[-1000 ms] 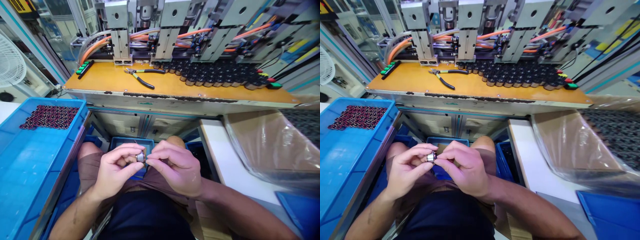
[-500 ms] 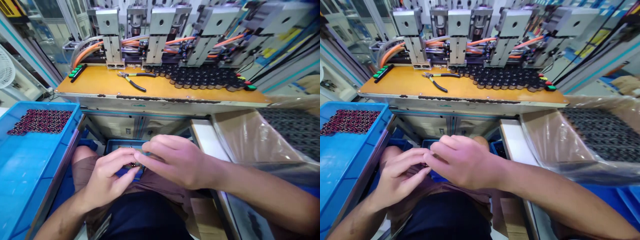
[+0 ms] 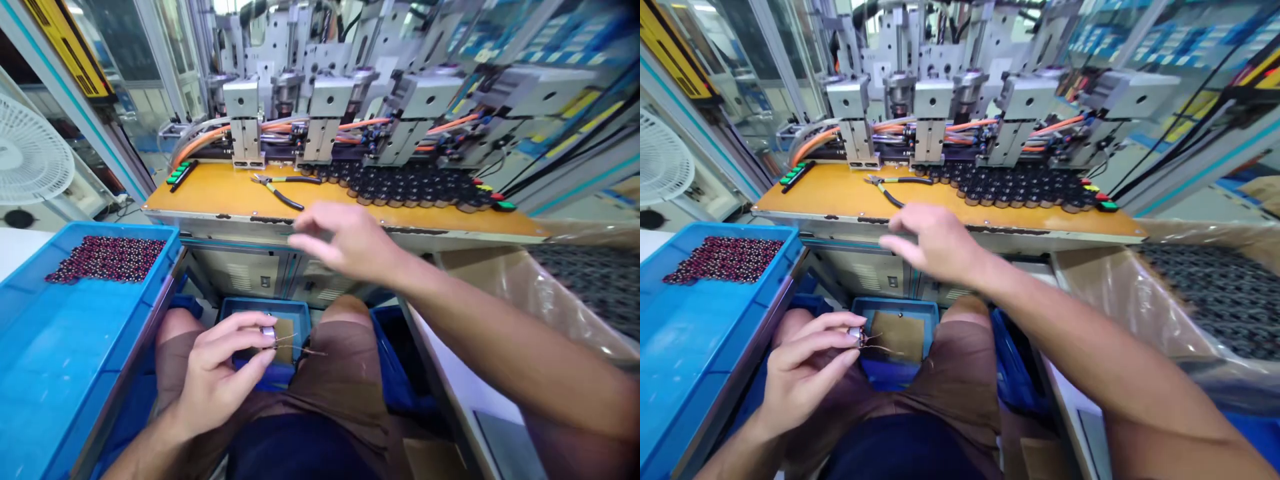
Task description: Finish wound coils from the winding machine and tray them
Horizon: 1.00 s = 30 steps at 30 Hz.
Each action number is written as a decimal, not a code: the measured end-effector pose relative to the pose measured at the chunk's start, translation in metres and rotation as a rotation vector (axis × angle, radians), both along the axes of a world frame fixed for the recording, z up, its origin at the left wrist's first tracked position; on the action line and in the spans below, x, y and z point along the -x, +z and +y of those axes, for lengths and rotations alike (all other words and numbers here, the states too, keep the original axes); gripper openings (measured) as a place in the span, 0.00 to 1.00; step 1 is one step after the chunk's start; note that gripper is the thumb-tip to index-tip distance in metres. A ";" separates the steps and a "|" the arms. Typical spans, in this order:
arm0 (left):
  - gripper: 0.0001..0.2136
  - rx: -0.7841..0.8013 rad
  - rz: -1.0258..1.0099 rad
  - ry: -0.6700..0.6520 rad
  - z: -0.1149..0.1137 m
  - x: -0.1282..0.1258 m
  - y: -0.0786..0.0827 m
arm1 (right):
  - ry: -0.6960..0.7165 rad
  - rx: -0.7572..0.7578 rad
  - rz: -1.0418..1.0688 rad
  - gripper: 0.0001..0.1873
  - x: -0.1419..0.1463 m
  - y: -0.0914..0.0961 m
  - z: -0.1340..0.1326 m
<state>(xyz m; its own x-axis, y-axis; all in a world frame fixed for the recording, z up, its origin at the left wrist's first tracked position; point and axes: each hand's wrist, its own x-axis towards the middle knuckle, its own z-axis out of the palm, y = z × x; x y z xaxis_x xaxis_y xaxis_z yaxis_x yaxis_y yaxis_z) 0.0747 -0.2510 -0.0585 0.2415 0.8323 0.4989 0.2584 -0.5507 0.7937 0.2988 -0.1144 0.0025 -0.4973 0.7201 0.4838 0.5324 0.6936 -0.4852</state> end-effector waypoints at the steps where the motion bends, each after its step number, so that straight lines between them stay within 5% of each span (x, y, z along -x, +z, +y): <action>1: 0.13 -0.003 -0.008 0.017 0.000 0.001 0.000 | -0.081 -0.124 -0.051 0.13 0.003 0.003 0.023; 6: 0.13 -0.024 -0.025 0.106 0.000 0.004 0.000 | -0.268 -0.122 -0.410 0.31 0.024 0.005 0.106; 11: 0.12 -0.011 -0.048 0.234 -0.005 0.012 -0.002 | -0.273 -0.032 -0.542 0.30 0.030 -0.004 0.103; 16: 0.11 0.056 -0.116 0.314 -0.006 0.014 -0.005 | -0.136 -0.168 -0.621 0.27 0.002 -0.012 0.057; 20: 0.12 0.093 -0.198 0.297 -0.005 0.011 -0.009 | -0.104 -0.212 -0.428 0.32 -0.018 -0.045 -0.009; 25: 0.12 0.108 -0.215 0.263 -0.002 0.006 -0.010 | 0.139 0.377 0.038 0.28 -0.017 -0.098 -0.102; 30: 0.12 0.097 -0.194 0.249 0.001 0.001 -0.010 | 0.366 0.803 0.419 0.38 -0.007 -0.109 -0.151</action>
<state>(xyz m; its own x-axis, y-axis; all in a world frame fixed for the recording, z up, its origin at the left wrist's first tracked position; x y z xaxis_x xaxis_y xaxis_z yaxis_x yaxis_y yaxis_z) 0.0741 -0.2495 -0.0685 -0.0677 0.8996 0.4314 0.2144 -0.4092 0.8869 0.3056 -0.2653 -0.1066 -0.6553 0.7481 0.1050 0.0269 0.1619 -0.9864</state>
